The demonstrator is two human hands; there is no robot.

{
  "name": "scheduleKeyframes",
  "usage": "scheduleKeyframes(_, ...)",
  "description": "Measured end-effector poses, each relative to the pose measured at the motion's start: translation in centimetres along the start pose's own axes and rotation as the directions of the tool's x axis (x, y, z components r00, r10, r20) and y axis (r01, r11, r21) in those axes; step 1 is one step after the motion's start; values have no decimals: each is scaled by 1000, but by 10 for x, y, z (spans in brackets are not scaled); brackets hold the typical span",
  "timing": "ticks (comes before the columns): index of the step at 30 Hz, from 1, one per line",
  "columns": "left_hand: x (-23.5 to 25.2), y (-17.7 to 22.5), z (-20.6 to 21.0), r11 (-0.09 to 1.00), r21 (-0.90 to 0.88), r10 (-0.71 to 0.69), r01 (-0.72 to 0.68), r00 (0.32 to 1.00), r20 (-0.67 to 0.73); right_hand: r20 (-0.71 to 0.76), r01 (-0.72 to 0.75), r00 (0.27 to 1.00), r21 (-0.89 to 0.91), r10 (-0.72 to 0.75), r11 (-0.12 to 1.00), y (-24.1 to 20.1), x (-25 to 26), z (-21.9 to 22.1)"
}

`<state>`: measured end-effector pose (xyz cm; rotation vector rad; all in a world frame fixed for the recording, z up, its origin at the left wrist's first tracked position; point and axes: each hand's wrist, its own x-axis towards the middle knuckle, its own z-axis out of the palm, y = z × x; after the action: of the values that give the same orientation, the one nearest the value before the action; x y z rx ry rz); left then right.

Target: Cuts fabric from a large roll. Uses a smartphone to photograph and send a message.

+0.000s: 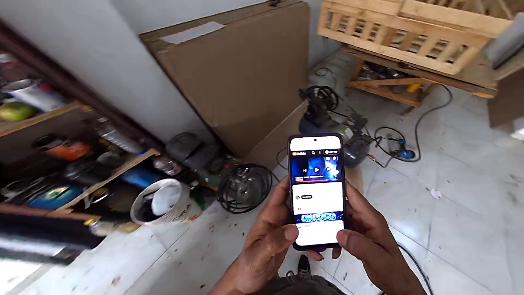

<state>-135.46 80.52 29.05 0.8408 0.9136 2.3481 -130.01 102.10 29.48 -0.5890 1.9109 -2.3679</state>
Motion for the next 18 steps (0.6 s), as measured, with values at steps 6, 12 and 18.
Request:
scheduleKeyframes(6,90,-63,42,986,-22,-159,166,970,184,-312,53,947,-100,-81,994,-29,-53,-67)
scheduleKeyframes(12,167,-133,66,962,-23,-252,272,917,308,-598,15,790,-195,-131,981,-37,-75,-130)
scheduleKeyframes(18,265,-207,66,919,-143,-275,368,856,438,-623,14,762,-258,-177,966,-49,-79,-228)
